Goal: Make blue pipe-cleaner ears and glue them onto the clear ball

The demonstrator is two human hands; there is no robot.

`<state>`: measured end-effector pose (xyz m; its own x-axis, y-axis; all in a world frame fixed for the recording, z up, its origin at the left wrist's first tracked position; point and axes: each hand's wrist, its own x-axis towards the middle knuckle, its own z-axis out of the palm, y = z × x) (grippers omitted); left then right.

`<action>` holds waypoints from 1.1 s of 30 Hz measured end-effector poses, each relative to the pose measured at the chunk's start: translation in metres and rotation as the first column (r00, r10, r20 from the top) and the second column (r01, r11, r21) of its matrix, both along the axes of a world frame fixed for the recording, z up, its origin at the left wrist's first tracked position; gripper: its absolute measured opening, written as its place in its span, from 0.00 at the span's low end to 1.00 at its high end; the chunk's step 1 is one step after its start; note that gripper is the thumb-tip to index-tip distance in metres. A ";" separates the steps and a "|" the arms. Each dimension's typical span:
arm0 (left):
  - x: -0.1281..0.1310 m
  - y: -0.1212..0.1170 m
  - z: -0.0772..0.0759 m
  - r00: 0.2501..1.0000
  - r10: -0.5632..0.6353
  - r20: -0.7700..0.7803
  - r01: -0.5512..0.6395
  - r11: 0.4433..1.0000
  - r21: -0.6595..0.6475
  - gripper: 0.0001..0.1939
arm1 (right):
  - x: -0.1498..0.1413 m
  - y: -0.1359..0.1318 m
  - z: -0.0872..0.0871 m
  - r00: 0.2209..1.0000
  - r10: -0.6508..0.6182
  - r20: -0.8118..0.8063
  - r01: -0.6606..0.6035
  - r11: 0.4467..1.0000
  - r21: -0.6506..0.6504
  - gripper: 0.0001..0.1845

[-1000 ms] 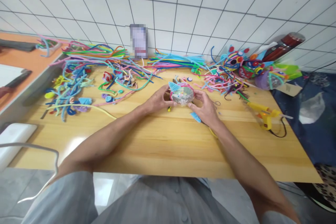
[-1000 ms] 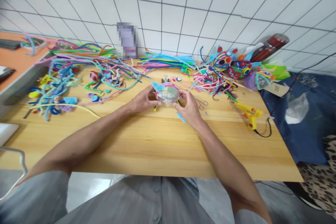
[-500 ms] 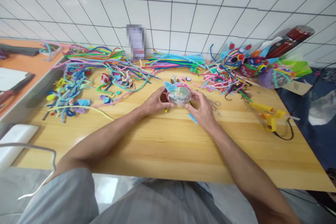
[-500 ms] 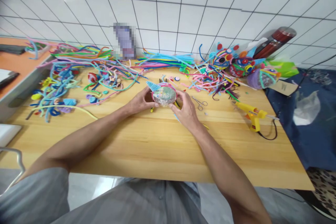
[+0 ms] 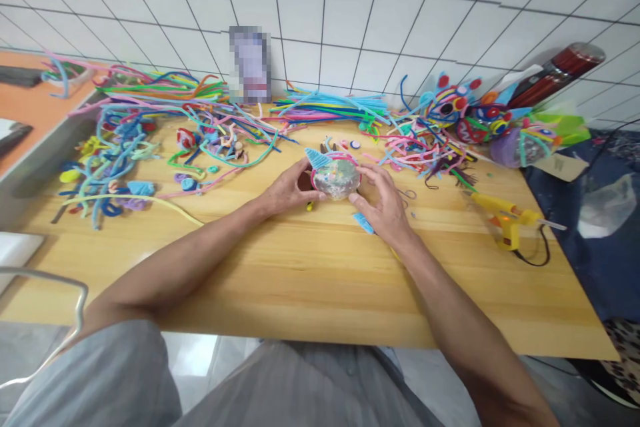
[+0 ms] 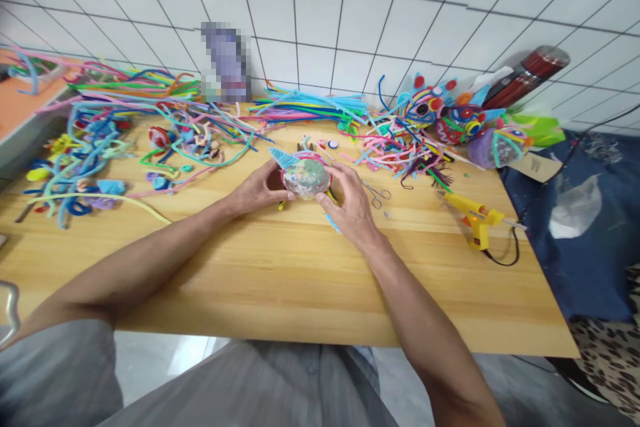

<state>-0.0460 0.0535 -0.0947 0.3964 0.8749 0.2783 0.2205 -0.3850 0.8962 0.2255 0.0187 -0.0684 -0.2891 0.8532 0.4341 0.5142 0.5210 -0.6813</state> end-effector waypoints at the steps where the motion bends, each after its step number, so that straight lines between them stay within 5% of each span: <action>1: 0.000 0.000 0.000 1.000 -0.008 0.013 0.008 1.000 -0.003 0.39 | 0.000 0.001 0.000 1.000 0.007 0.002 -0.007 1.000 0.003 0.27; 18: 0.002 0.007 -0.003 0.997 -0.063 0.053 0.062 0.998 0.023 0.43 | -0.011 0.007 -0.006 0.993 0.019 -0.120 -0.026 0.998 -0.054 0.33; 33: 0.007 0.004 0.003 0.999 -0.049 0.016 0.048 0.997 0.064 0.46 | -0.008 0.006 -0.011 0.997 -0.023 -0.073 0.018 0.998 -0.065 0.35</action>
